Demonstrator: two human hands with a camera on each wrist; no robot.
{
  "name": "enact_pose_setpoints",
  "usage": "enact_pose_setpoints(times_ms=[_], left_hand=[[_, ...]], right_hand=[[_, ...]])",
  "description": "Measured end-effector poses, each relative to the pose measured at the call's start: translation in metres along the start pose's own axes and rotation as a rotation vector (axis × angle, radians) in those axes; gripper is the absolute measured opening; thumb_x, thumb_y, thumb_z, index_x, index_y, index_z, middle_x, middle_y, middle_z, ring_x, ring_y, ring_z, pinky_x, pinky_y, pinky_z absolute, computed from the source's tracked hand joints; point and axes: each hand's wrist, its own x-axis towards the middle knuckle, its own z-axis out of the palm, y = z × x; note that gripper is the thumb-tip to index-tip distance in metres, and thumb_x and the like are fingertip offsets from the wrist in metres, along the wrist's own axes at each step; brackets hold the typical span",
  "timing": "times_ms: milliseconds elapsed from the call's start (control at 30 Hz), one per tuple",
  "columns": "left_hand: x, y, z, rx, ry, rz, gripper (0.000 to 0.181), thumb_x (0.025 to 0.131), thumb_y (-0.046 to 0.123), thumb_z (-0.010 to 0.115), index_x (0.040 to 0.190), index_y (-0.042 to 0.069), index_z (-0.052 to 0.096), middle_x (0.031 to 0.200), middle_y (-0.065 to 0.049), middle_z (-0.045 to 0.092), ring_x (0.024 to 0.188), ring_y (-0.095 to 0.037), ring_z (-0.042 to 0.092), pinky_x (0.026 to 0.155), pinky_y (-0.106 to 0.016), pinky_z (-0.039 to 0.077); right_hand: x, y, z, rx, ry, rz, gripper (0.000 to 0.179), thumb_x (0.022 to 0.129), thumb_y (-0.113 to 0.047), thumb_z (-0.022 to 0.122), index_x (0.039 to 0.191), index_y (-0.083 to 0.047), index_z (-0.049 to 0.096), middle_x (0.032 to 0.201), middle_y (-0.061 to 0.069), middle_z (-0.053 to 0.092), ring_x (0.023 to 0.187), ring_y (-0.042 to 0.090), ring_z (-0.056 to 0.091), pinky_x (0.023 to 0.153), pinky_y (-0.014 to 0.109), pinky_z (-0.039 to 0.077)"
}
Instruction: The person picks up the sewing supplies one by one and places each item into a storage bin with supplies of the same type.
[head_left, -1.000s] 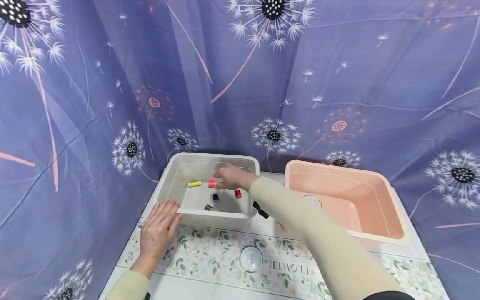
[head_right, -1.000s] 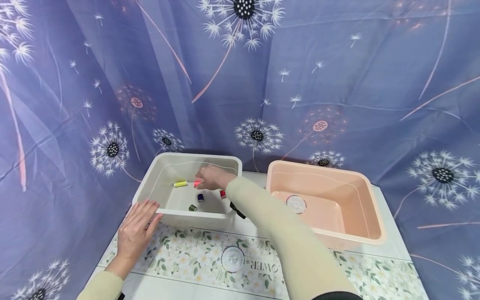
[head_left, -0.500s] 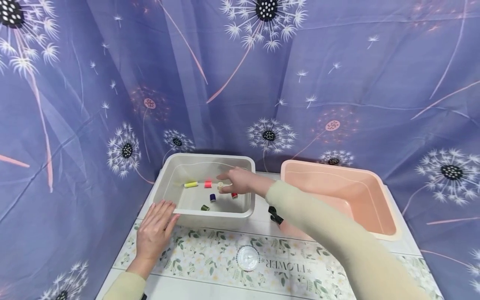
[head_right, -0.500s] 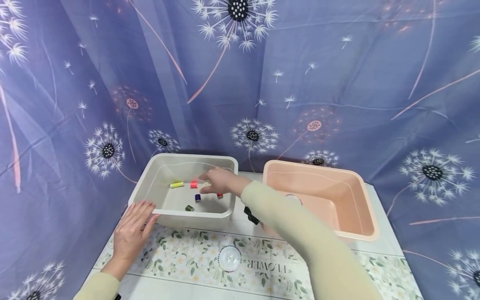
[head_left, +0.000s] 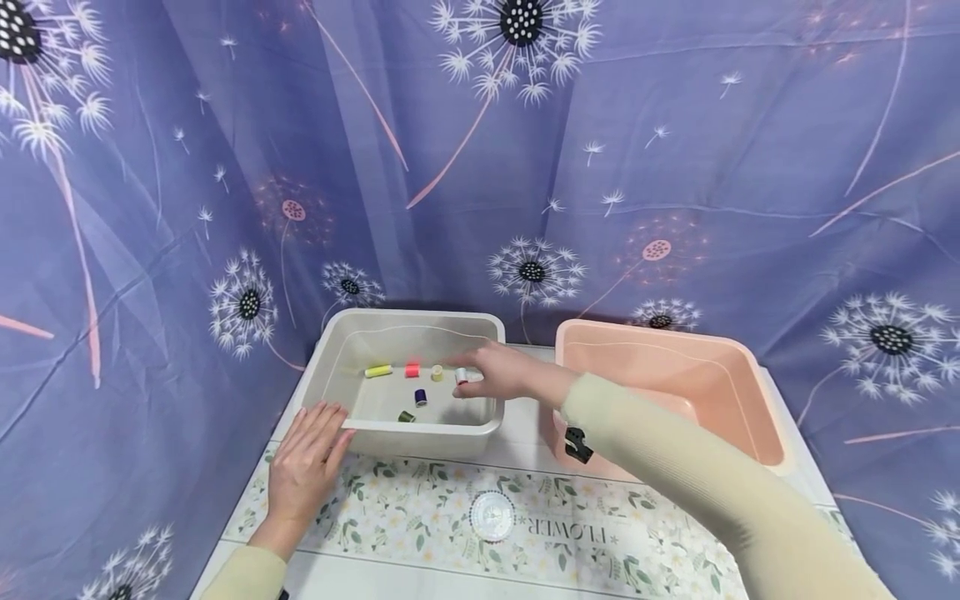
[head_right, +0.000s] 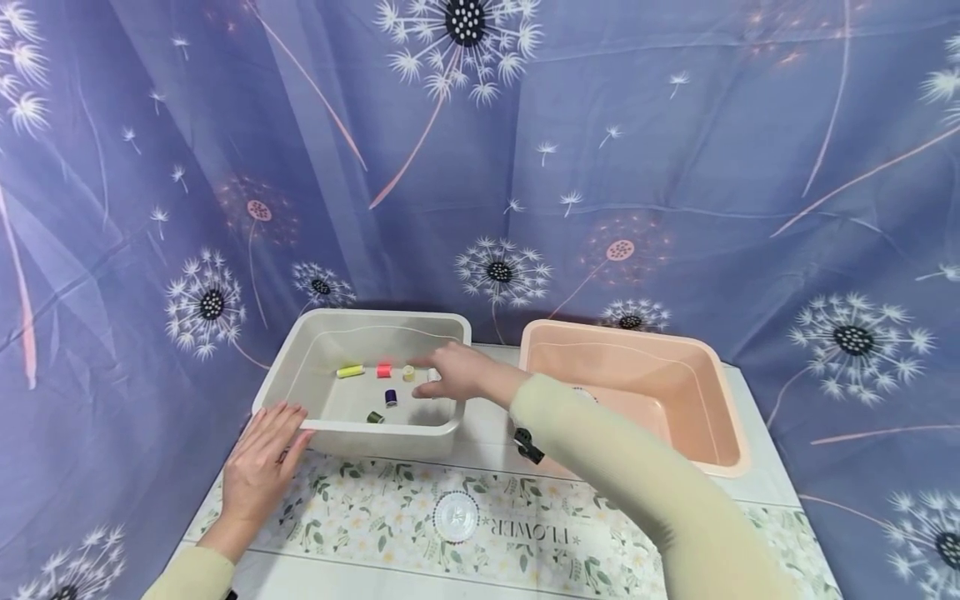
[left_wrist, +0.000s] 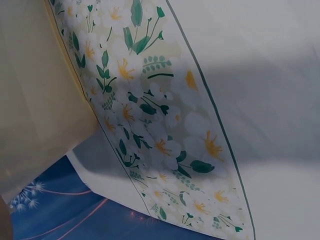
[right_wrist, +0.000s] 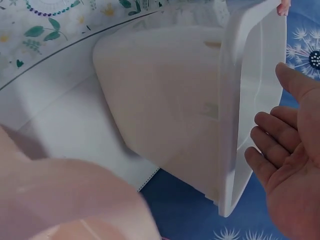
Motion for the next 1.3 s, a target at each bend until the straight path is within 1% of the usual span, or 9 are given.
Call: enact_pose_setpoints(times_ms=[100,167,333,400,467,600,733,1000,1300], left_hand=[[0.0,0.0,-0.002,0.01,-0.029,-0.004,0.053,0.112,0.047,0.052,0.126,0.001,0.077,0.126,-0.02,0.076,0.118,-0.044,0.072,0.118,-0.055,0.048],[0.0,0.0,-0.003,0.015,-0.051,-0.008,0.055,0.112,0.047,0.051,0.125,0.0,0.077,0.125,-0.021,0.076,0.118,-0.044,0.072,0.119,-0.054,0.048],[0.0,0.001,-0.005,0.01,-0.099,-0.041,0.053,0.111,0.046,0.054,0.126,0.001,0.076,0.127,-0.021,0.075,0.122,-0.044,0.07,0.123,-0.052,0.044],[0.001,0.002,-0.006,0.003,-0.107,-0.052,0.053,0.112,0.047,0.054,0.127,0.001,0.076,0.128,-0.02,0.075,0.123,-0.043,0.069,0.124,-0.051,0.043],[0.002,0.002,-0.006,0.002,-0.095,-0.046,0.056,0.112,0.049,0.051,0.126,0.001,0.076,0.127,-0.02,0.075,0.121,-0.044,0.07,0.123,-0.052,0.044],[0.003,0.004,-0.007,0.002,-0.086,-0.042,0.062,0.113,0.053,0.045,0.125,0.001,0.077,0.127,-0.02,0.076,0.12,-0.044,0.071,0.122,-0.052,0.045],[0.003,0.004,-0.008,-0.005,-0.095,-0.049,0.063,0.113,0.054,0.044,0.125,0.001,0.077,0.127,-0.02,0.076,0.119,-0.044,0.071,0.122,-0.051,0.045],[0.004,0.004,-0.008,0.009,-0.08,-0.029,0.061,0.112,0.053,0.047,0.125,0.002,0.077,0.124,-0.021,0.076,0.118,-0.043,0.072,0.111,-0.061,0.052],[0.01,0.006,-0.011,0.002,-0.086,-0.022,0.065,0.112,0.056,0.044,0.121,0.0,0.078,0.119,-0.021,0.078,0.114,-0.043,0.074,0.109,-0.061,0.053]], right_hand=[[-0.009,0.0,0.0,0.002,0.013,0.015,0.057,0.103,-0.035,0.074,0.151,-0.008,0.061,0.141,0.013,0.07,0.121,0.029,0.072,0.111,0.045,0.056],[-0.016,0.001,0.0,-0.003,0.022,0.021,0.057,0.103,-0.037,0.073,0.151,-0.008,0.061,0.131,0.012,0.076,0.102,0.027,0.077,0.105,0.043,0.059],[-0.034,-0.001,-0.004,0.004,0.06,-0.005,0.06,0.103,-0.038,0.073,0.152,-0.006,0.06,0.138,0.015,0.071,0.076,0.022,0.072,0.103,0.043,0.061],[-0.042,-0.002,-0.005,0.007,0.08,-0.016,0.061,0.102,-0.038,0.074,0.152,-0.006,0.059,0.152,0.013,0.062,0.083,0.019,0.073,0.106,0.042,0.059],[-0.048,-0.002,-0.005,0.023,0.091,-0.022,0.061,0.103,-0.036,0.074,0.153,-0.006,0.058,0.153,0.012,0.06,0.079,0.02,0.071,0.103,0.042,0.06],[-0.062,-0.004,-0.005,0.053,0.105,-0.007,0.062,0.103,-0.035,0.073,0.156,-0.009,0.055,0.155,0.011,0.059,0.104,0.025,0.076,0.11,0.044,0.057],[-0.075,-0.006,-0.006,0.069,0.111,0.011,0.065,0.104,-0.037,0.073,0.16,-0.014,0.05,0.157,0.011,0.056,0.136,0.031,0.064,0.118,0.046,0.05],[-0.099,-0.009,-0.005,0.082,0.136,0.048,0.064,0.103,-0.038,0.073,0.158,-0.01,0.053,0.156,0.019,0.056,0.138,0.035,0.061,0.12,0.052,0.048],[-0.127,-0.009,-0.001,0.05,0.186,0.058,0.067,0.1,-0.038,0.075,0.154,-0.004,0.055,0.154,0.021,0.058,0.142,0.041,0.056,0.12,0.06,0.046]])
